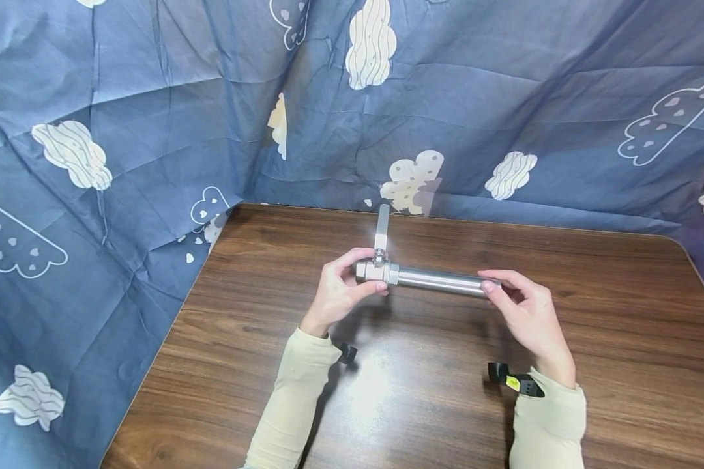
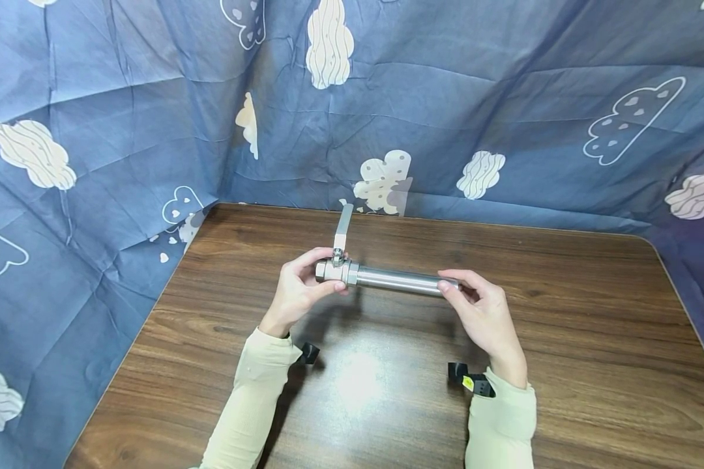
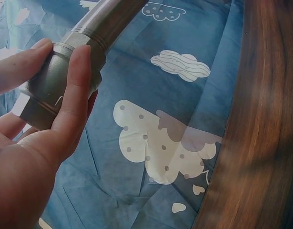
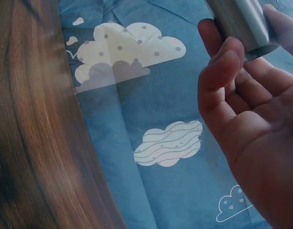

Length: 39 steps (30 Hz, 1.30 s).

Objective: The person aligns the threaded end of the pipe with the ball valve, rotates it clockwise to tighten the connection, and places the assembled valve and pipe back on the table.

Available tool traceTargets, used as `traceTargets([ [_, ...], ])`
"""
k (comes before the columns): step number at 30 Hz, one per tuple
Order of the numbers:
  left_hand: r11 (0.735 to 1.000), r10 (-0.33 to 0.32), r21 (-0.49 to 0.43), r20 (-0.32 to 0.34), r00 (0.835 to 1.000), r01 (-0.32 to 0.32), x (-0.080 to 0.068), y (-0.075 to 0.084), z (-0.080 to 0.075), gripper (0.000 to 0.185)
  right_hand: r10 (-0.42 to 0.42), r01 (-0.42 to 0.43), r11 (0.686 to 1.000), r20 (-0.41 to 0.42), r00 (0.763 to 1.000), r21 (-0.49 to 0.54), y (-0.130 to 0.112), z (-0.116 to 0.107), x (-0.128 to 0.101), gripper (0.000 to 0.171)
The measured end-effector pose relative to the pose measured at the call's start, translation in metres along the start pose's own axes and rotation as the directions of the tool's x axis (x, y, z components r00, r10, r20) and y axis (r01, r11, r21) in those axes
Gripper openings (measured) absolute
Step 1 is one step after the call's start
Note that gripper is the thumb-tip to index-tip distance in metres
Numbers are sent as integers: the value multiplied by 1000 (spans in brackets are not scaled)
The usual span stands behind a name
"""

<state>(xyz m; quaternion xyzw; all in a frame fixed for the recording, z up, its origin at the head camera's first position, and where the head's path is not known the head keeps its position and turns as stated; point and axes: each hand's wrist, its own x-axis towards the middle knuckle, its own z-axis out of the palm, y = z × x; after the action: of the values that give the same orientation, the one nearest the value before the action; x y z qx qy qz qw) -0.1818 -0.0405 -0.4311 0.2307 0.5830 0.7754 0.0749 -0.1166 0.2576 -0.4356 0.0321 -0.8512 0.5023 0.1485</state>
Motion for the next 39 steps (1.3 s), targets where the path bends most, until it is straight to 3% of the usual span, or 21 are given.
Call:
traceTargets([
  [10,1000,-3,5,-9,1000,3,1,2,2,48,5,-5,1000,-8,1000,29,-1,0,2,25],
  [14,1000,7,4,-8,1000,-7,1,1,1,48,-20,20,993,-3,1000,115,-2,1,2,26],
  [24,999,24,34,-26,999,-23,0,0,-1,51,-138,117,914,27,990,388,-3,1,2,44],
  [30,999,40,21,-28,999,-40,-1,0,-2,52,-117,96,928,35,993,359,-5,0,1,51],
  [39,999,39,7,-33,999,-39,-1,2,-2,50,-137,115,917,33,990,383,-4,-1,0,53],
])
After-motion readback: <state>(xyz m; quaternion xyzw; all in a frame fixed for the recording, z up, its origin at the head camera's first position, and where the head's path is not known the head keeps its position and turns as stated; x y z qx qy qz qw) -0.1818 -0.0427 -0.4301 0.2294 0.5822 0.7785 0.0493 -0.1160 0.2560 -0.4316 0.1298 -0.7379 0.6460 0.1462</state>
